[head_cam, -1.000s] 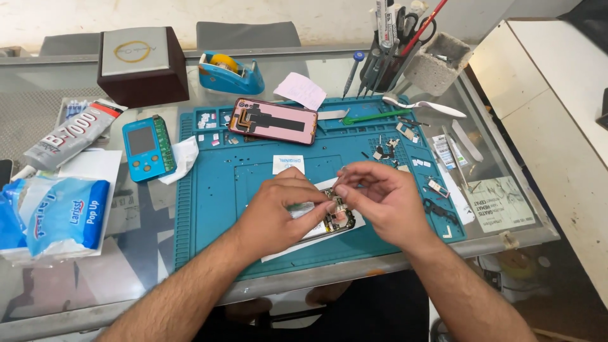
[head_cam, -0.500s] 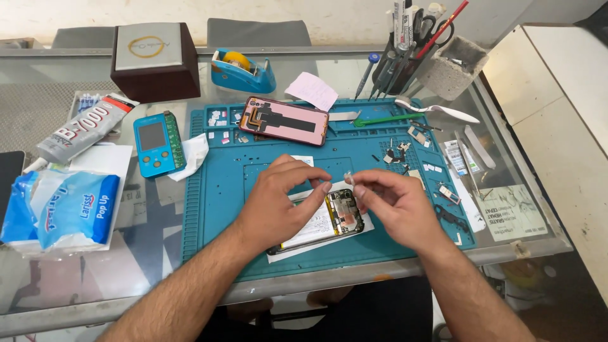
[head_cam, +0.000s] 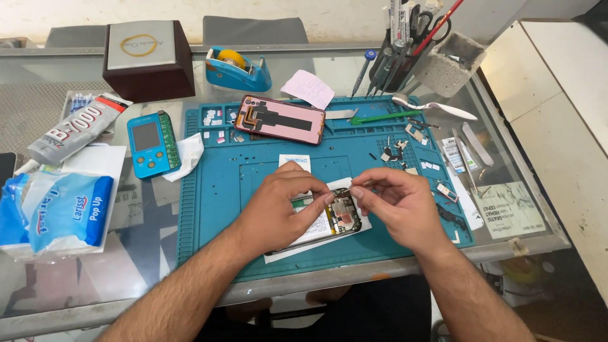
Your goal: Assembling the internal components of a smartphone, including the motherboard, battery, and frame on a repair bench.
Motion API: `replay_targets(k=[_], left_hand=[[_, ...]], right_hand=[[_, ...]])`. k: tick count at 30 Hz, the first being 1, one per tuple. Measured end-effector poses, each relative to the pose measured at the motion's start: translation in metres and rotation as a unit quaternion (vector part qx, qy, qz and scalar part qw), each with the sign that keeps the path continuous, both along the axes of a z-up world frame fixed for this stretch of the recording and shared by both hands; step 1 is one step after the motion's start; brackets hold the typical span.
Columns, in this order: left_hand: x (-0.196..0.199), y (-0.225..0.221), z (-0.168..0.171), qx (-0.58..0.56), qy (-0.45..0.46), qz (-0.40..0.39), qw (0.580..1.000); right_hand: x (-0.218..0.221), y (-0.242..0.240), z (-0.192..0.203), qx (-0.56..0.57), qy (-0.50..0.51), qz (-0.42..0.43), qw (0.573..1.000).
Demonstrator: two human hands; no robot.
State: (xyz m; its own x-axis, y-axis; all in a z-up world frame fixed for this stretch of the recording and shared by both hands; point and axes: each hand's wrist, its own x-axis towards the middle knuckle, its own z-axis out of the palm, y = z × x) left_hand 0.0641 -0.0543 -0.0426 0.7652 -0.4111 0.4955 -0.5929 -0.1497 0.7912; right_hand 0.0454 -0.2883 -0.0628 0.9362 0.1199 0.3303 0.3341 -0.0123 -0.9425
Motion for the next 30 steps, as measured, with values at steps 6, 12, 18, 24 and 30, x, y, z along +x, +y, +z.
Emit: replay_targets(k=[6, 12, 18, 24, 30], left_hand=[[-0.004, 0.0, 0.007, 0.01, -0.006, -0.036, 0.999], [-0.004, -0.001, 0.007, 0.011, -0.011, -0.031, 0.999], [-0.005, 0.003, 0.005, -0.015, 0.015, -0.022, 1.0], [-0.005, 0.001, 0.005, -0.018, 0.057, -0.042, 0.997], [-0.005, 0.002, -0.003, -0.009, 0.093, -0.029, 0.995]], right_hand=[[-0.004, 0.007, 0.01, 0.003, 0.005, -0.022, 1.0], [-0.005, 0.012, 0.011, -0.02, 0.015, -0.016, 1.0], [-0.001, 0.015, 0.016, -0.037, 0.024, 0.005, 0.999], [0.002, 0.021, 0.023, -0.06, 0.026, 0.024, 0.998], [-0.001, 0.024, 0.027, -0.084, 0.059, 0.052, 0.993]])
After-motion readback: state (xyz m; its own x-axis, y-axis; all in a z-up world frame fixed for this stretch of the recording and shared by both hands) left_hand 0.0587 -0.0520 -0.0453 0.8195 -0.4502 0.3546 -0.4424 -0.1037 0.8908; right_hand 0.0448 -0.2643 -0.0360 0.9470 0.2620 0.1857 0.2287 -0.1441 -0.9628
